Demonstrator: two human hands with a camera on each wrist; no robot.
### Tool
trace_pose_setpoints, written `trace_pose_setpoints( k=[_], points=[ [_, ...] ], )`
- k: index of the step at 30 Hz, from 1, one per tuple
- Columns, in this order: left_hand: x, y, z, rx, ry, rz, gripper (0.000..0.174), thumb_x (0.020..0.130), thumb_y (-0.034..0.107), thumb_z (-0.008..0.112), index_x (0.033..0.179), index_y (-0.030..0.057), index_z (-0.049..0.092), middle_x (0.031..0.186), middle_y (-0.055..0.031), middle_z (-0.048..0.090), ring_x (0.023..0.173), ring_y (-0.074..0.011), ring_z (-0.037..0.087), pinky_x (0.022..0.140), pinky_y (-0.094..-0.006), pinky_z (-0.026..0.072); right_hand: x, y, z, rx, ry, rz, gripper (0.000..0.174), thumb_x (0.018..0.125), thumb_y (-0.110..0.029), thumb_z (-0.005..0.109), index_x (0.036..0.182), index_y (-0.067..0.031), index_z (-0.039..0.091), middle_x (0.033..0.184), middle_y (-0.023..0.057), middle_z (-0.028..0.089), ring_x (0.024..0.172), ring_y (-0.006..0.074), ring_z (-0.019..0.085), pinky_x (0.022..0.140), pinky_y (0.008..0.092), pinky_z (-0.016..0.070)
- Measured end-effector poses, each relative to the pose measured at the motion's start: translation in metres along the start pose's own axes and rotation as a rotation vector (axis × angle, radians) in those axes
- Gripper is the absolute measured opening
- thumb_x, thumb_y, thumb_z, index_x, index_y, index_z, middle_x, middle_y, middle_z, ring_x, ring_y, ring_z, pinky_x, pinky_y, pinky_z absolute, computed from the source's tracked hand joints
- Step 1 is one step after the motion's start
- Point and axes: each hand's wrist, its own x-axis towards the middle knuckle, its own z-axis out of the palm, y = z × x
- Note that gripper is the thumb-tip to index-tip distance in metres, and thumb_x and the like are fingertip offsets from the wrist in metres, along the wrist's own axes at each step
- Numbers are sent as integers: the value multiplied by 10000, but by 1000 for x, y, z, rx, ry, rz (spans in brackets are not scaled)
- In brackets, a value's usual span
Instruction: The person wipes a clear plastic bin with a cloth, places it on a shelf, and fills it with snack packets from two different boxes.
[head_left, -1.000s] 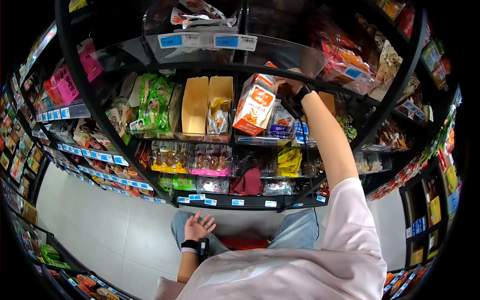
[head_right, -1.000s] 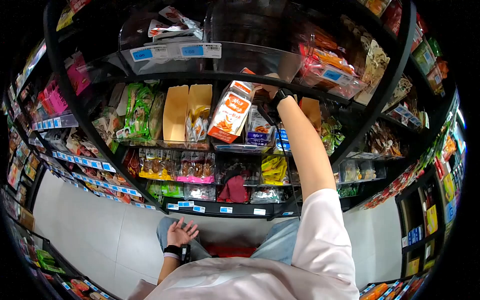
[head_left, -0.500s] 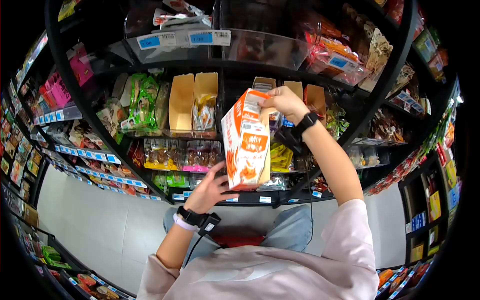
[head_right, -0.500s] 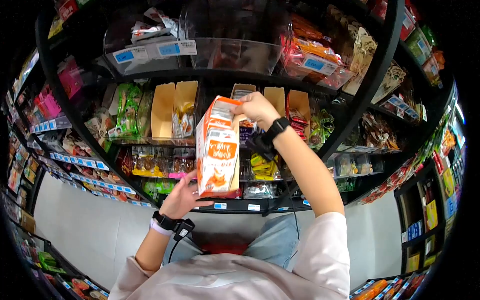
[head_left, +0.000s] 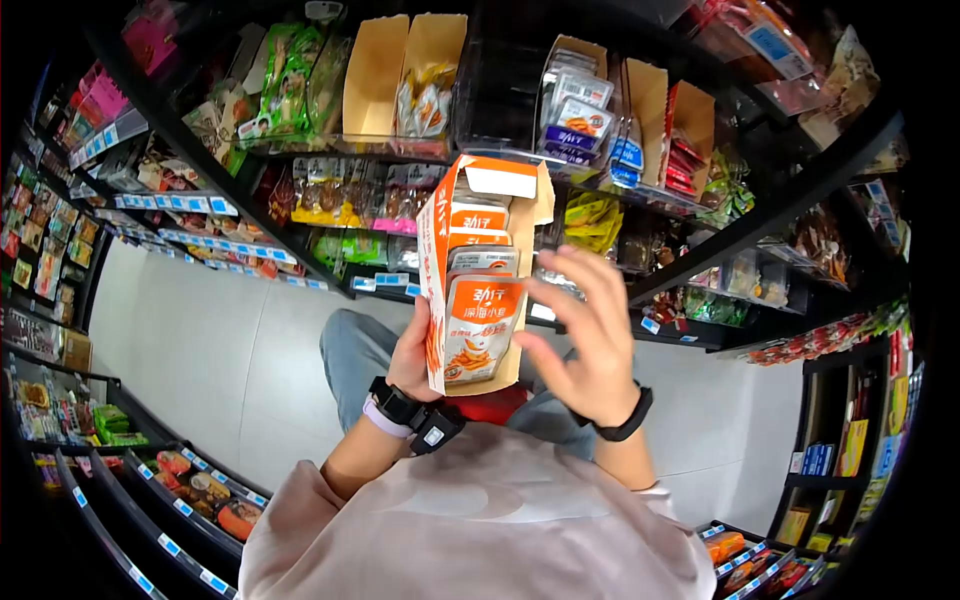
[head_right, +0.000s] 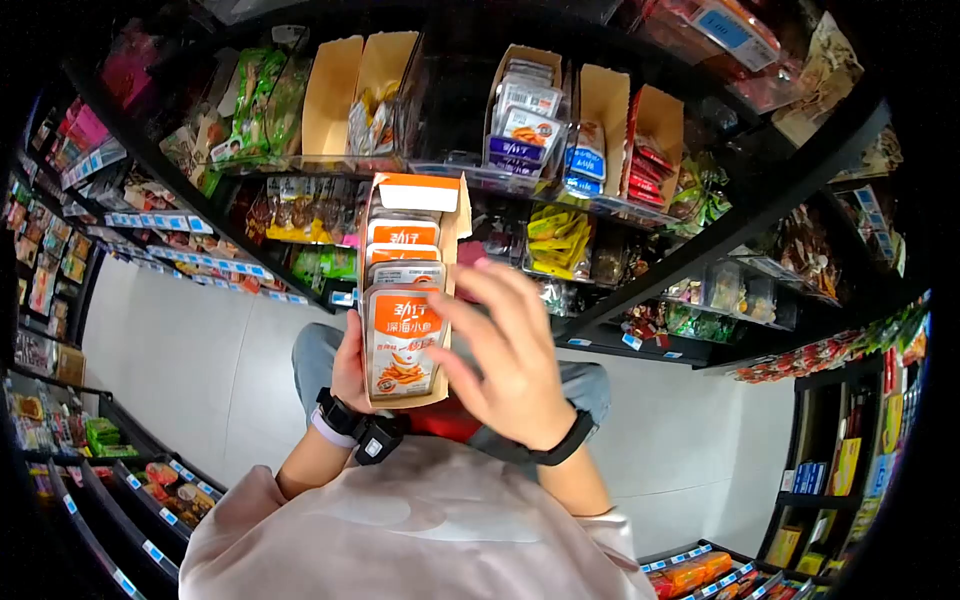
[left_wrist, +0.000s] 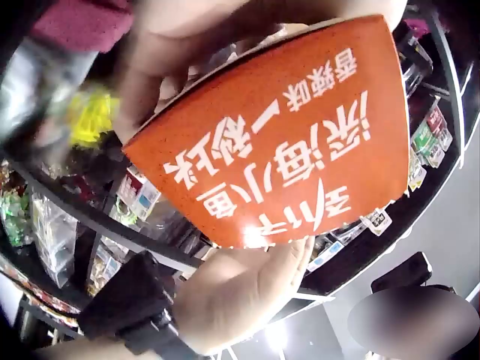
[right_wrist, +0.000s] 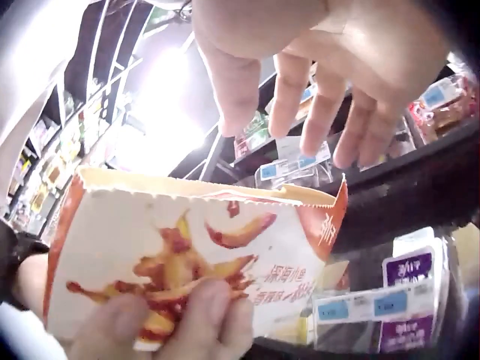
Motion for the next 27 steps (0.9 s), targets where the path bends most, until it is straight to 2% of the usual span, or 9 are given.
trace_pose_setpoints(
  k=[2,6,10,15,21,25,27],
  points=[
    [-4,0,-2,52,24,48,640,894,523,289,1362,88,235,1347,-131,363,1198,-299,411,987,-457,341,-7,-10,8,-2,-37,51,474,634,-105,716,1076,-27,564,1158,111,515,1111,353,420,916,434,356],
    [-10,5,-7,125,-83,47,621,907,495,288,1363,77,232,1357,-135,345,1212,-305,389,995,-460,324,-13,-14,15,-1,14,128,502,609,-84,727,1081,-26,565,1140,102,529,1133,377,391,931,442,332],
    [-12,6,-4,197,-101,72,607,916,466,291,1366,66,219,1365,-151,325,1221,-325,371,1005,-472,304,-17,-14,16,-37,-14,124,476,607,-80,727,1055,-29,577,1130,101,533,1145,381,380,935,440,327],
    [-14,4,-15,94,-108,51,601,917,458,298,1365,64,221,1365,-161,318,1221,-334,366,1002,-479,305,-24,-16,14,60,-7,96,347,618,-83,730,924,-36,573,1193,114,509,1201,404,331,943,484,302],
    [-18,0,-13,123,-79,46,598,914,458,308,1358,63,237,1359,-162,326,1214,-336,372,1002,-483,304,-25,-17,14,130,-32,94,362,642,-95,728,925,-32,512,1219,131,499,1219,426,309,968,517,276],
    [-20,0,-10,117,-32,55,593,914,458,311,1350,59,258,1349,-161,341,1205,-333,382,1002,-482,302,-27,-20,13,117,-16,67,343,645,-87,725,910,-25,518,1186,145,528,1193,418,364,963,508,306],
    [-19,0,-8,82,-50,73,596,913,464,311,1347,58,267,1342,-161,352,1200,-330,388,1001,-480,304,-29,-22,14,122,26,24,324,642,-69,720,891,-16,519,1128,152,567,1148,401,433,948,490,346]
  ],
)
